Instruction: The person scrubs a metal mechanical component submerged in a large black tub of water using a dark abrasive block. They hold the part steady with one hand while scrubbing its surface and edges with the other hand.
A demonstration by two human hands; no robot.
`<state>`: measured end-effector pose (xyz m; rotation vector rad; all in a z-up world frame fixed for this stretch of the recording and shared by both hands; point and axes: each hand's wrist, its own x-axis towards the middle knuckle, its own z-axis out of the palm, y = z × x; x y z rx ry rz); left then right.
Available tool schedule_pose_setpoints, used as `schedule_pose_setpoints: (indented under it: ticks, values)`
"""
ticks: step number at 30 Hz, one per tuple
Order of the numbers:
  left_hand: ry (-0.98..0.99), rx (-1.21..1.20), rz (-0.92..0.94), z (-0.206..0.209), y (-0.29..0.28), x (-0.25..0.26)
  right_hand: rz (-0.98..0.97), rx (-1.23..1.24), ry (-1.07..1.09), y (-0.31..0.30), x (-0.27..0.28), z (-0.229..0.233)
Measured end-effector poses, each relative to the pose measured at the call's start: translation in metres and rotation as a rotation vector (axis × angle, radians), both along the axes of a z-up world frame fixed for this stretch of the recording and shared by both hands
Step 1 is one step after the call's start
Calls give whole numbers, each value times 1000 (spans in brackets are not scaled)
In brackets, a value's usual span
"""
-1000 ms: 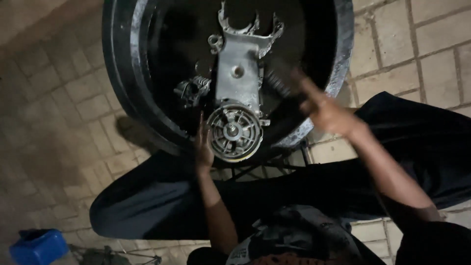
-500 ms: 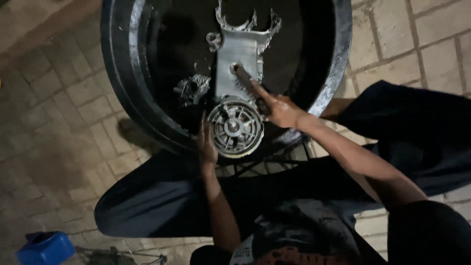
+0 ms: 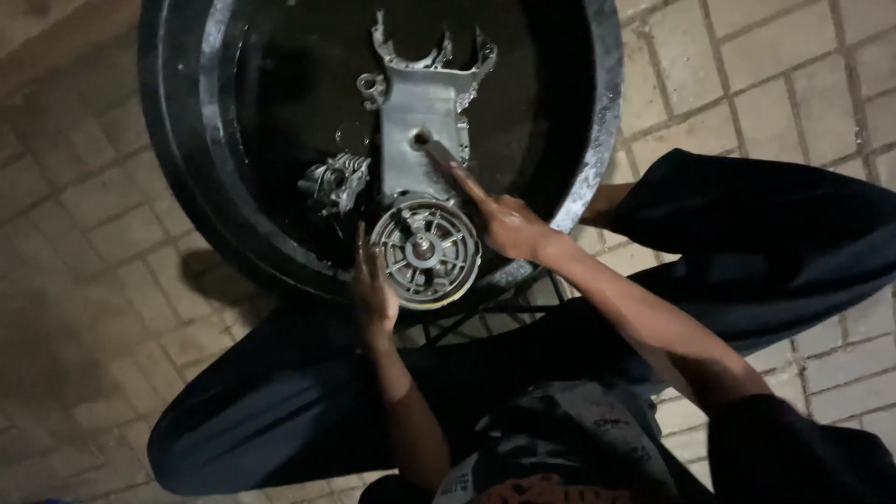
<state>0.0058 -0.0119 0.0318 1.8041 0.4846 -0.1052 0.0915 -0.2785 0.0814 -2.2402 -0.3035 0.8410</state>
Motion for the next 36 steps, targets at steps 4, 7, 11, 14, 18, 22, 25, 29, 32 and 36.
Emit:
schedule_pose_setpoints:
  ticks: [4, 7, 11, 14, 18, 22, 25, 29, 32, 36]
  values:
    - [143, 226, -57, 41, -14, 12, -93, 225, 61, -25, -39, 42]
    - [248, 226, -8, 45, -16, 17, -26, 25, -2, -21, -41, 21]
    - [288, 203, 12, 56, -20, 20, 45, -51, -5, 2, 7, -41]
    - [301, 180, 30, 67, -20, 19, -57, 143, 167, 2, 20, -25]
    - [299, 148, -24, 92, -22, 24, -83, -40, 129, -12, -24, 49]
    - [313, 127, 0, 88, -23, 27, -100, -177, 228, -12, -22, 20]
    - [297, 138, 4, 88, -24, 30, 33, -146, 53, 8, 13, -6]
    - [286, 134, 5, 87, -22, 26, -16, -21, -48, 12, 33, -22]
    - [280, 121, -7, 84, -20, 20, -30, 42, -8, -6, -5, -7]
    - [265, 94, 1, 93, -23, 29, -8, -158, 68, -10, -31, 31]
